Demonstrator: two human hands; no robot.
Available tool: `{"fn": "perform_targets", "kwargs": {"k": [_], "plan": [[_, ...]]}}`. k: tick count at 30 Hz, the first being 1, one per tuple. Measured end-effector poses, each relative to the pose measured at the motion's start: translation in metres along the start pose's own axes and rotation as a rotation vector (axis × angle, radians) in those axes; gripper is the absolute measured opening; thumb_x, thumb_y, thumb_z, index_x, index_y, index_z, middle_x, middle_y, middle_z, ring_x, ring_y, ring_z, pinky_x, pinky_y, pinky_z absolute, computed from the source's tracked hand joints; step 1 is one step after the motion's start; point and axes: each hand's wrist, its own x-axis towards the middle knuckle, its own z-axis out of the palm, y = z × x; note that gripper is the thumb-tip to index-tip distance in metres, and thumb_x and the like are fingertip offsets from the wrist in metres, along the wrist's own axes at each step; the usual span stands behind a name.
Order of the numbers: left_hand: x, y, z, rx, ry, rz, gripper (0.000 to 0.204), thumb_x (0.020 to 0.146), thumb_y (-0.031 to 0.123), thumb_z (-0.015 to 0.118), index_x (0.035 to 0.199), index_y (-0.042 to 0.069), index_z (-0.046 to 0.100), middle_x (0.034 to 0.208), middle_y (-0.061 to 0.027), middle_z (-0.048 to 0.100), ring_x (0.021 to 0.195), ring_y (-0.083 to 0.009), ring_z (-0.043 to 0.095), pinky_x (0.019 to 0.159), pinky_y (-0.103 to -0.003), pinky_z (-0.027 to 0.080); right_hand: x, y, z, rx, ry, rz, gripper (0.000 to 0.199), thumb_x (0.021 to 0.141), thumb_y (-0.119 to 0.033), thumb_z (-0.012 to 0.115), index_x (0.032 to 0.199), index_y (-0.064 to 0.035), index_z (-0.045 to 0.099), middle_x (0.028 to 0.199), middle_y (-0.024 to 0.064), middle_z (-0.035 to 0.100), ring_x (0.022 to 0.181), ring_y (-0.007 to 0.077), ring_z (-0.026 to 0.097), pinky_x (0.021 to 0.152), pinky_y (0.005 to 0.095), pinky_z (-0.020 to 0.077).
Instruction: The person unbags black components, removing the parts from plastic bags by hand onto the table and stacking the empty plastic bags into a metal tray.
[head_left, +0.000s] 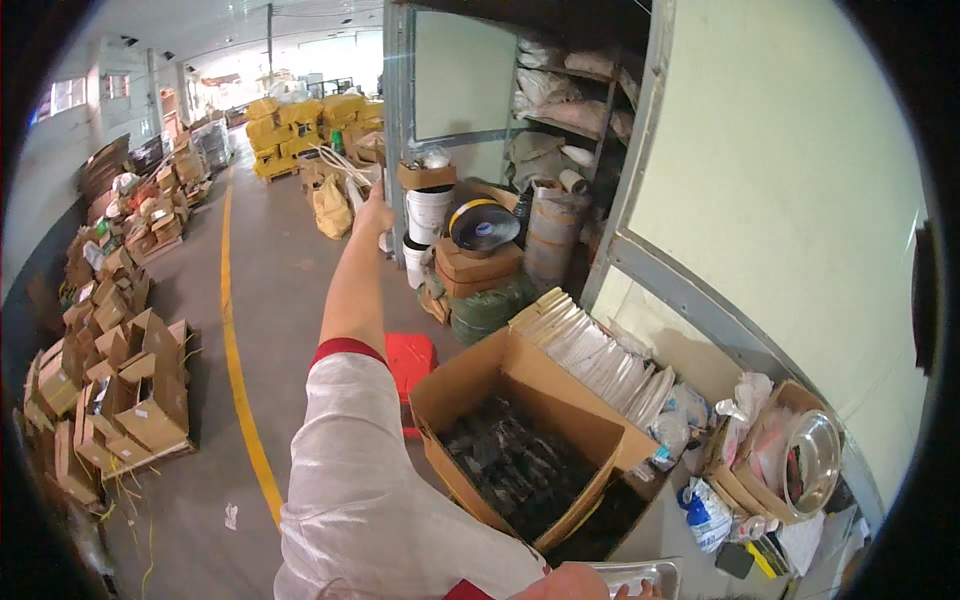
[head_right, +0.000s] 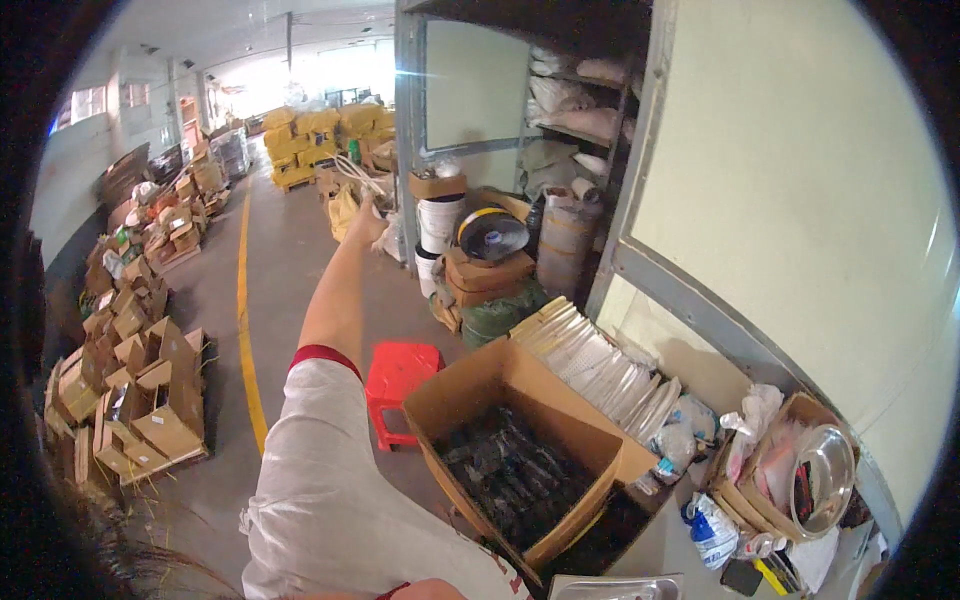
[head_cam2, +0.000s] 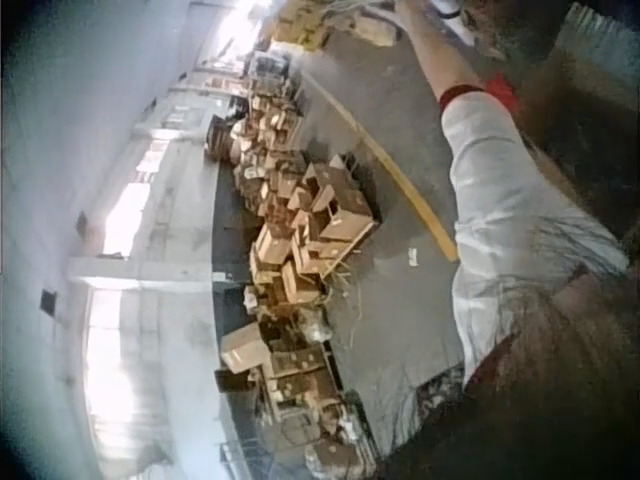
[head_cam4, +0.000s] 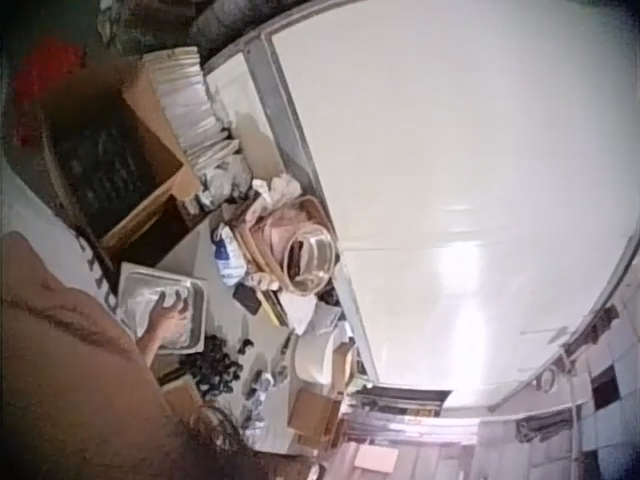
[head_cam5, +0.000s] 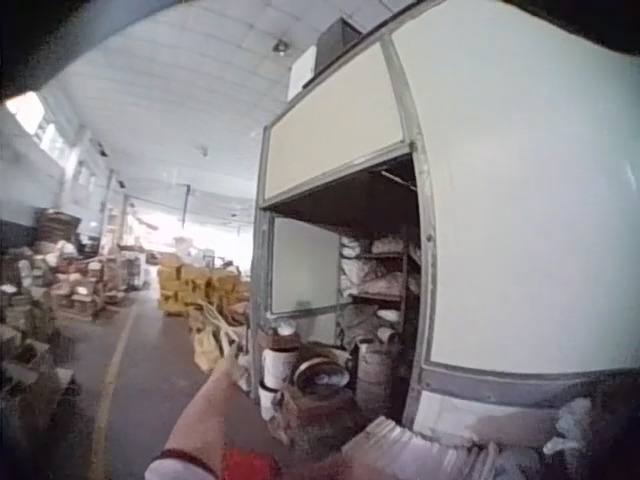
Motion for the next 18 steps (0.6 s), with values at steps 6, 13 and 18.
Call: {"fn": "perform_targets", "kwargs": {"k": [6,13,18], "plan": [[-0.037,0.079,-0.025,0.3,-0.089,0.195,0.069,0.078,0.013,0.049,0.143,0.015,0.024,0.118,-0.0266,0.054,0.11,-0.0377,0.054,0.094,-0.044,0.042,-0.009,-0.011,-0.007,0.027,0.078,-0.177,0.045,0.076,-0.048,0.064,0.107,-0.0154,0.062,0.122,0.0139,0.05,0.121,0.0327,0.038,0.099,0.0481,0.0358],[0.043,-0.01,-0.012,-0.073,-0.202,0.314,0.089,0.073,0.011,0.065,0.145,0.015,0.013,0.118,-0.0198,0.053,0.089,-0.0288,0.058,0.077,-0.038,0.048,-0.003,-0.012,0.025,0.348,-0.007,-0.017,0.038,0.07,-0.018,0.07,0.106,-0.0117,0.059,0.125,0.017,0.043,0.117,0.0391,0.038,0.097,0.0504,0.0334],[-0.007,0.063,0.053,-0.105,-0.341,0.26,0.089,0.074,0.007,0.064,0.145,0.007,0.01,0.128,-0.0211,0.047,0.1,-0.0345,0.056,0.085,-0.04,0.046,-0.031,0.005,0.025,0.324,0.033,0.097,0.034,0.07,-0.014,0.068,0.103,-0.0105,0.059,0.121,0.0167,0.045,0.113,0.0383,0.04,0.097,0.0483,0.0324]]}}
